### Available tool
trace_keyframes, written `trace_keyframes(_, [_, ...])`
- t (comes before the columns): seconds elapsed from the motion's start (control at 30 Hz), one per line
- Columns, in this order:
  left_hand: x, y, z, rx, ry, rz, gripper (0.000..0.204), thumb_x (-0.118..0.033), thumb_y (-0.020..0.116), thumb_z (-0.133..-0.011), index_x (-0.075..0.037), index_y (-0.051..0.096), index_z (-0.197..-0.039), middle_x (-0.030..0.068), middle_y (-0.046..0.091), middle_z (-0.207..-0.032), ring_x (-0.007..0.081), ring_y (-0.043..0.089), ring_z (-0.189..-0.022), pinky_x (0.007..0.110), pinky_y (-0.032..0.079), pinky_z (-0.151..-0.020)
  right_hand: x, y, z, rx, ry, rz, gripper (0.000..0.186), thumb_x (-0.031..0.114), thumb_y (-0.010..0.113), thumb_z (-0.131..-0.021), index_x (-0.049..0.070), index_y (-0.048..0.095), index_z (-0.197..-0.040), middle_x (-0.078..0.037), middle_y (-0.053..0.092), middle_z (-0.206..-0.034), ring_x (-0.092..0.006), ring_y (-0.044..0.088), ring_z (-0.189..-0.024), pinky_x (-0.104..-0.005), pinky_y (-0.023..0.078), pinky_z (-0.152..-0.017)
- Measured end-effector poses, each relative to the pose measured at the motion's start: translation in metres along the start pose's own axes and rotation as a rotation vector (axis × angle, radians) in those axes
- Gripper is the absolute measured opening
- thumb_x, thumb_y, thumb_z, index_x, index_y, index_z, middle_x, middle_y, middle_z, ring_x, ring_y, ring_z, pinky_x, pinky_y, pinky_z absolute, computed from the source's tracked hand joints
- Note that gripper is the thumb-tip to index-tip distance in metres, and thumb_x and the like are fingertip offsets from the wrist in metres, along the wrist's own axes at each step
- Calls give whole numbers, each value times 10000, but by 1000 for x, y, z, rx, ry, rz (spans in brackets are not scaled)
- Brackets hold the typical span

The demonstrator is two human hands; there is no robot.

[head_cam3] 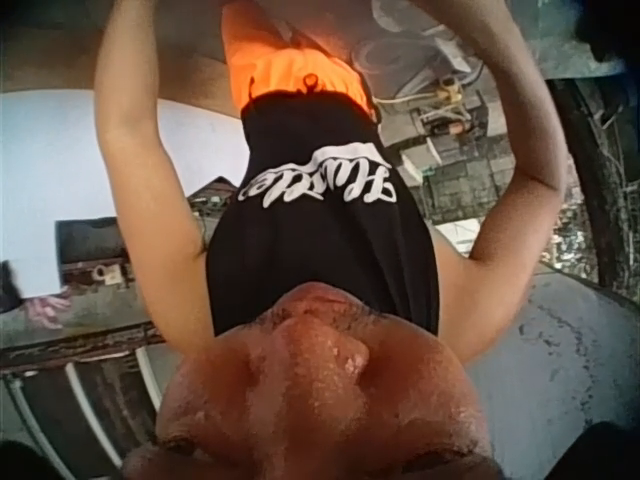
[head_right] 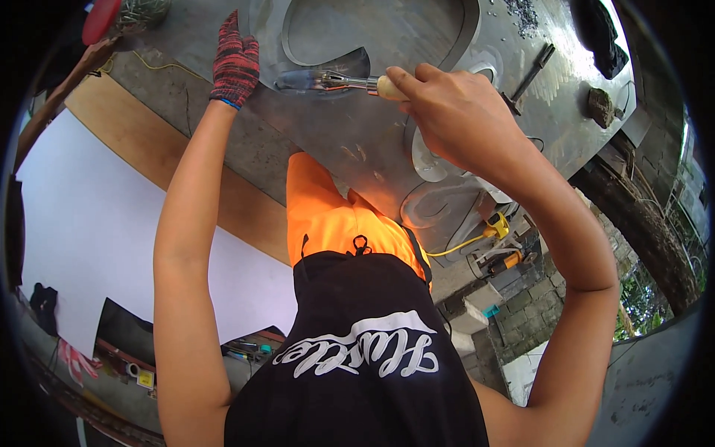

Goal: Soldering metal components to fabricate a large sign letter.

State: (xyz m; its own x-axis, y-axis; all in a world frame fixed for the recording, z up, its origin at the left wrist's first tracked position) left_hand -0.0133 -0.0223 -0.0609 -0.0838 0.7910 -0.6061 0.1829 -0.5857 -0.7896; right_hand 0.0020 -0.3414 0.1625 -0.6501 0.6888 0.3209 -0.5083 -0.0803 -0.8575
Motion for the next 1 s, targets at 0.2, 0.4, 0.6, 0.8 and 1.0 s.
trace_keyframes(0.2, [1,-1,0,-9,33,6,660,-163,574,-975,-93,320,-1580,238,411,-1554,430,467,-1385,451,422,-1132,0,0,3,0,-1,-6,404,127,641,-923,80,602,-1322,-138,650,-929,-367,682,-751,-476,521,-647])
trace_keyframes(0.4, [-1,-1,0,38,-32,26,641,-171,559,-982,-91,331,-1575,241,413,-1552,434,456,-1392,457,413,-1142,0,-1,5,-28,-12,4,376,141,645,-927,84,615,-1297,-136,648,-921,-367,679,-753,-477,519,-647])
trace_keyframes(0.6, [3,-3,2,11,26,-22,629,-177,549,-985,-69,337,-1568,247,416,-1547,438,459,-1386,461,405,-1146,-2,-8,8,-29,5,-41,376,145,658,-928,96,618,-1298,-135,649,-907,-375,671,-754,-475,516,-651])
trace_keyframes(0.8, [-18,-9,0,68,-69,71,620,-160,548,-984,-34,348,-1557,259,419,-1538,431,460,-1385,456,396,-1153,-5,-25,27,-60,108,-141,405,155,689,-913,114,641,-1313,-128,660,-897,-380,655,-739,-473,505,-651])
trace_keyframes(1.0, [-22,-12,0,25,-18,150,660,-65,559,-913,-71,376,-1547,213,459,-1510,411,561,-1281,450,472,-1075,-30,-44,80,-236,360,-442,453,58,724,-886,97,654,-1332,-123,683,-906,-313,670,-750,-386,526,-692])
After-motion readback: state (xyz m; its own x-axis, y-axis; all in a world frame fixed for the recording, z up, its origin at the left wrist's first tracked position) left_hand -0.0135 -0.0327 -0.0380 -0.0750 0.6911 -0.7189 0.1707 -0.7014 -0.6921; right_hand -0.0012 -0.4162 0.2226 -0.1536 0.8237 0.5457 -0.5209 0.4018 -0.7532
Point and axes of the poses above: each hand's wrist, its own z-axis away from the middle knuckle, its own y-axis out of the palm, x = y × z, the point moved 3 cm from there along -z, towards the middle knuckle
